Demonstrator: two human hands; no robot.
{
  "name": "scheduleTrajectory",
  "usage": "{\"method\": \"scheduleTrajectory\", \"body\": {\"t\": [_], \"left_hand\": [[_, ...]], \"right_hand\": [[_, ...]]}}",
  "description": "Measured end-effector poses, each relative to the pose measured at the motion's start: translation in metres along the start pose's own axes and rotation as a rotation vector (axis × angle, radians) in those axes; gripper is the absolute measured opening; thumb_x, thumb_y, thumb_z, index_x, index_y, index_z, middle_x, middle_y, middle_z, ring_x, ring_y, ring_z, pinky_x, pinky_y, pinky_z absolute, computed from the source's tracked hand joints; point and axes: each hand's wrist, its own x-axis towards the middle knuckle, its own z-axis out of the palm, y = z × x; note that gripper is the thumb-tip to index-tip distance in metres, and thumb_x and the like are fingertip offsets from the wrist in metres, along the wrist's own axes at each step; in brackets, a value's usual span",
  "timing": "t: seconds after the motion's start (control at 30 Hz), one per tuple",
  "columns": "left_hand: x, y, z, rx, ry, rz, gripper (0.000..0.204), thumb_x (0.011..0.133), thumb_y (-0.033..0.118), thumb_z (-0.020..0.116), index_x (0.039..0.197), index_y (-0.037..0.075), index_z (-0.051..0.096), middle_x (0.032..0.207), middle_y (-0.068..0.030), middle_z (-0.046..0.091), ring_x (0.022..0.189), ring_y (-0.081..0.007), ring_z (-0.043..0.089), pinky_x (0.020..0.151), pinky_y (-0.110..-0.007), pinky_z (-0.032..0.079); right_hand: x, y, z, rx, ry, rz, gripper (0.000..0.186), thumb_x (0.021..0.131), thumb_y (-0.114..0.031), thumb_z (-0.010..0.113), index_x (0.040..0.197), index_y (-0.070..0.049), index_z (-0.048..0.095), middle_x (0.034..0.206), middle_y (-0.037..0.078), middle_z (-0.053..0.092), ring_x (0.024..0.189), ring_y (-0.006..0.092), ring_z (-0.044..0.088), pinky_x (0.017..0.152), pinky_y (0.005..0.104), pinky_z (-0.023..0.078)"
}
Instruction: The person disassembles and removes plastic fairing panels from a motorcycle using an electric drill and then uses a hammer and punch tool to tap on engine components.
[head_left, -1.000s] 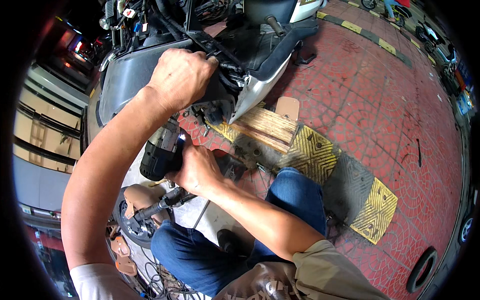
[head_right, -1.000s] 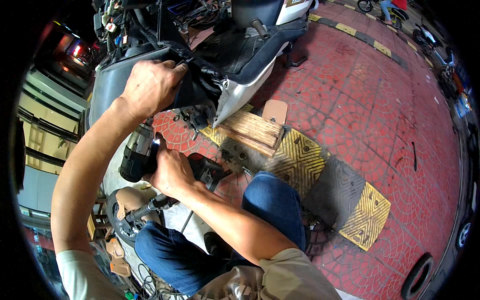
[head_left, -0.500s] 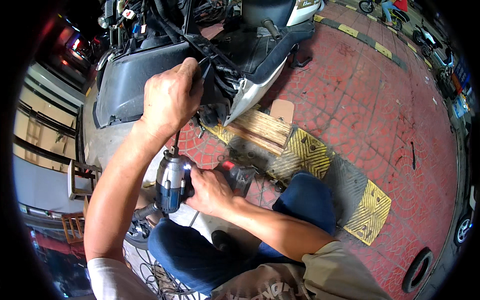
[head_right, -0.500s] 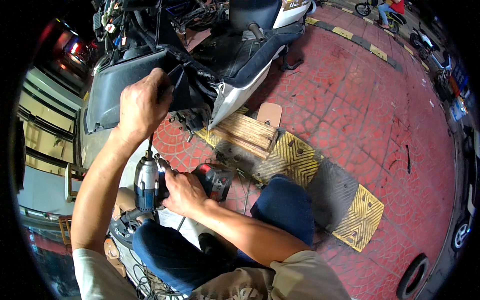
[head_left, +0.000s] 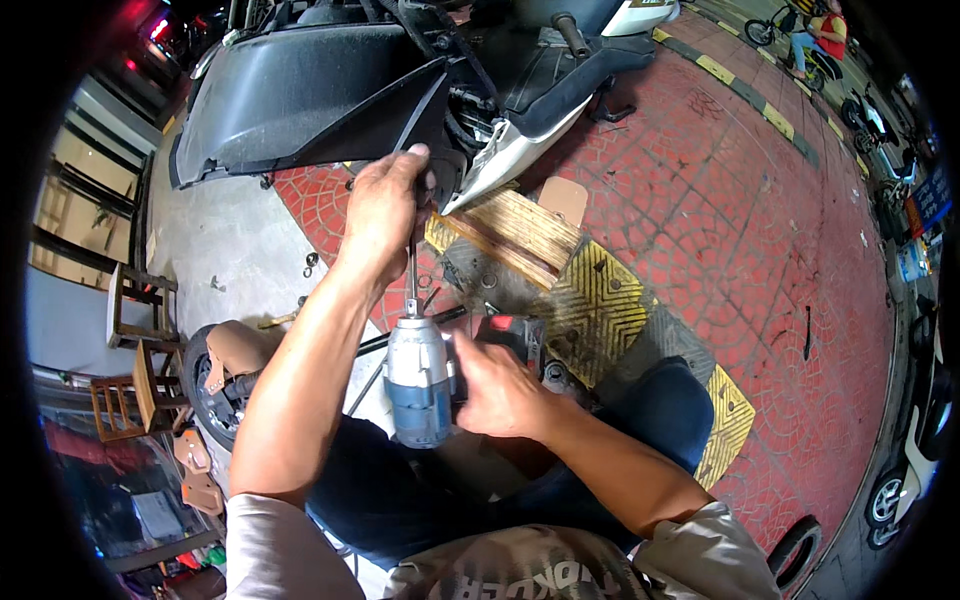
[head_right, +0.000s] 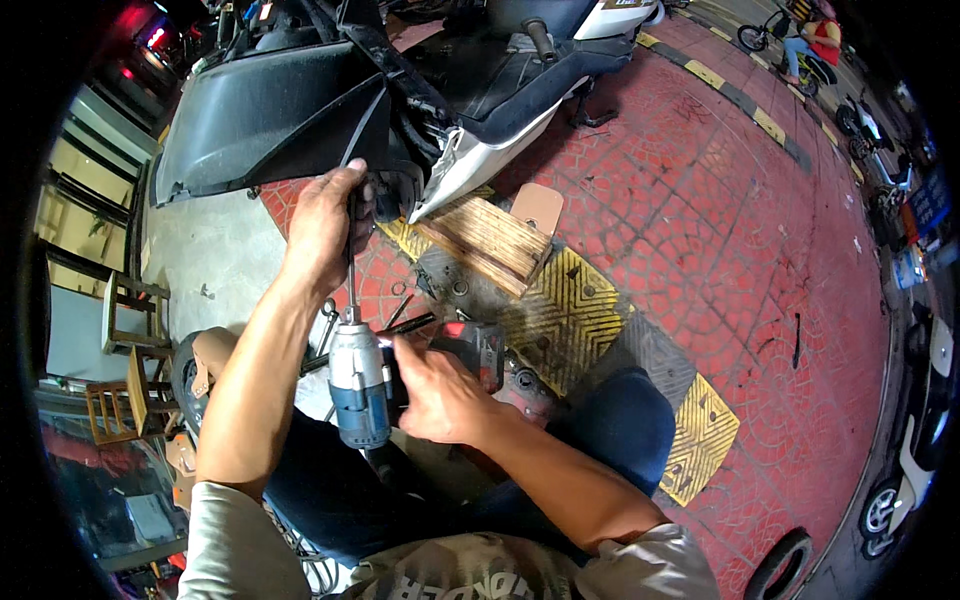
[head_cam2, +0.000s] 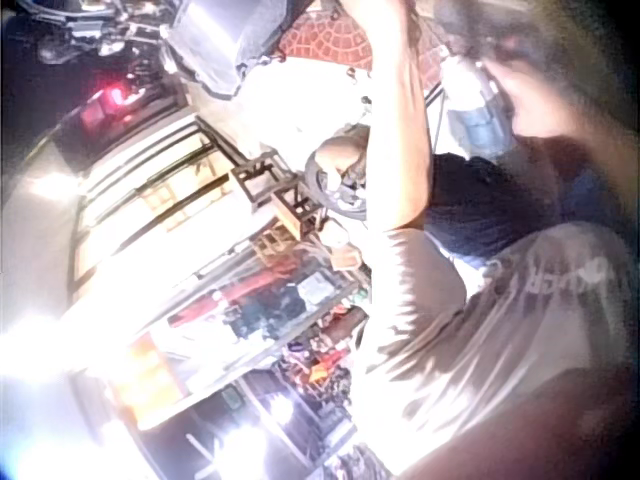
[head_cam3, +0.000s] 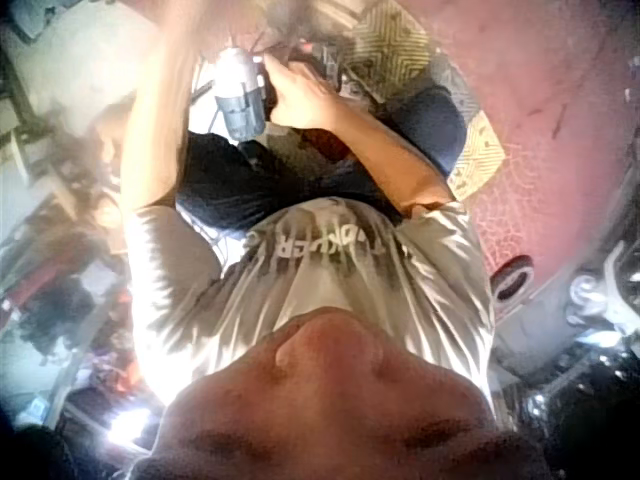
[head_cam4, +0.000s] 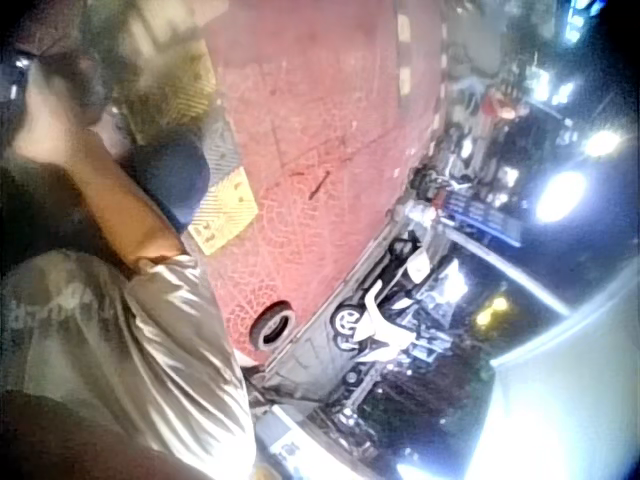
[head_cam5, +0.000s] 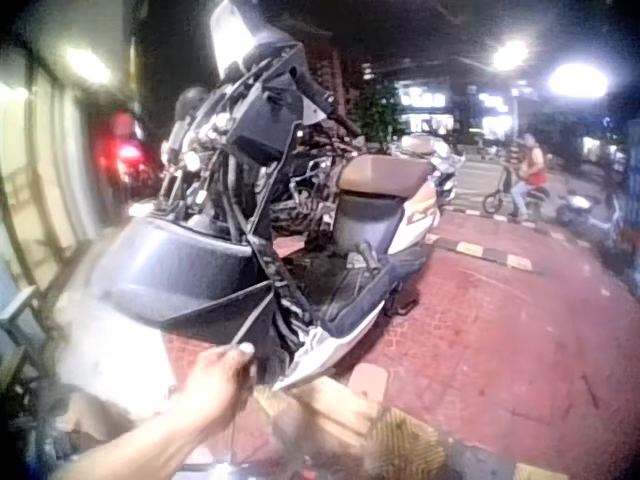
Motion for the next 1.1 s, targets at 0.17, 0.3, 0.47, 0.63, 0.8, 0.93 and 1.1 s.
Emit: {"method": "scheduleTrajectory", "body": {"t": [0.17,0.3,0.47,0.63,0.8,0.93,1.1], "left_hand": [[0.041,-0.073,-0.026,-0.415,0.191,-0.344,0.031,0.106,0.027,0.042,0.085,0.008,0.056,0.069,-0.0017,0.053,0.051,-0.0129,0.046,0.041,-0.028,0.032],[0.058,-0.100,-0.034,-0.481,0.091,-0.357,0.030,0.107,0.025,0.037,0.092,0.006,0.055,0.071,-0.0053,0.055,0.052,-0.0164,0.051,0.040,-0.029,0.034],[0.073,-0.118,-0.022,-0.417,0.140,-0.381,0.028,0.107,0.021,0.035,0.094,0.007,0.055,0.074,-0.0047,0.055,0.055,-0.0179,0.055,0.040,-0.027,0.034],[0.093,-0.142,-0.011,-0.501,0.116,-0.432,0.023,0.101,0.018,0.036,0.090,0.008,0.054,0.078,-0.0065,0.058,0.056,-0.0192,0.056,0.041,-0.028,0.034],[0.111,-0.176,0.001,-0.562,-0.030,-0.505,0.026,0.094,0.014,0.041,0.098,0.001,0.062,0.088,-0.0148,0.068,0.067,-0.0238,0.059,0.052,-0.034,0.044],[0.119,-0.193,0.017,-0.502,-0.052,-0.469,0.028,0.097,0.013,0.045,0.114,0.000,0.063,0.092,-0.0137,0.069,0.073,-0.0206,0.060,0.060,-0.031,0.046],[0.124,-0.202,0.024,-0.438,-0.074,-0.385,0.025,0.103,0.015,0.045,0.114,0.002,0.064,0.091,-0.0086,0.069,0.072,-0.0169,0.059,0.061,-0.032,0.046]], "right_hand": [[-0.028,0.037,-0.003,0.074,0.318,-0.060,0.082,0.072,-0.030,0.085,0.141,-0.002,0.049,0.115,0.029,0.067,0.110,0.0442,0.067,0.093,0.0484,0.053],[-0.011,0.056,-0.012,0.437,0.600,0.067,0.036,0.080,-0.015,0.084,0.111,-0.004,0.068,0.098,0.008,0.073,0.087,0.0186,0.069,0.081,0.0352,0.055],[0.010,0.080,-0.010,0.755,0.662,0.347,0.023,0.080,-0.014,0.085,0.094,-0.007,0.069,0.079,0.001,0.068,0.066,0.0106,0.063,0.062,0.0293,0.051],[0.015,0.101,0.017,1.099,0.760,0.377,0.017,0.081,-0.011,0.081,0.088,-0.006,0.067,0.066,0.002,0.061,0.051,0.0137,0.054,0.050,0.0313,0.045],[0.026,0.122,0.010,1.294,0.684,0.495,0.016,0.082,-0.012,0.079,0.090,-0.006,0.066,0.066,0.003,0.060,0.051,0.0150,0.055,0.051,0.0313,0.046],[0.037,0.152,0.015,1.448,0.653,0.576,0.019,0.085,-0.017,0.080,0.091,-0.007,0.065,0.067,0.003,0.059,0.053,0.0148,0.054,0.053,0.0322,0.046],[0.049,0.161,0.019,1.574,0.636,0.622,0.017,0.087,-0.019,0.079,0.092,-0.009,0.066,0.068,0.001,0.057,0.054,0.0149,0.052,0.055,0.0330,0.043]]}}
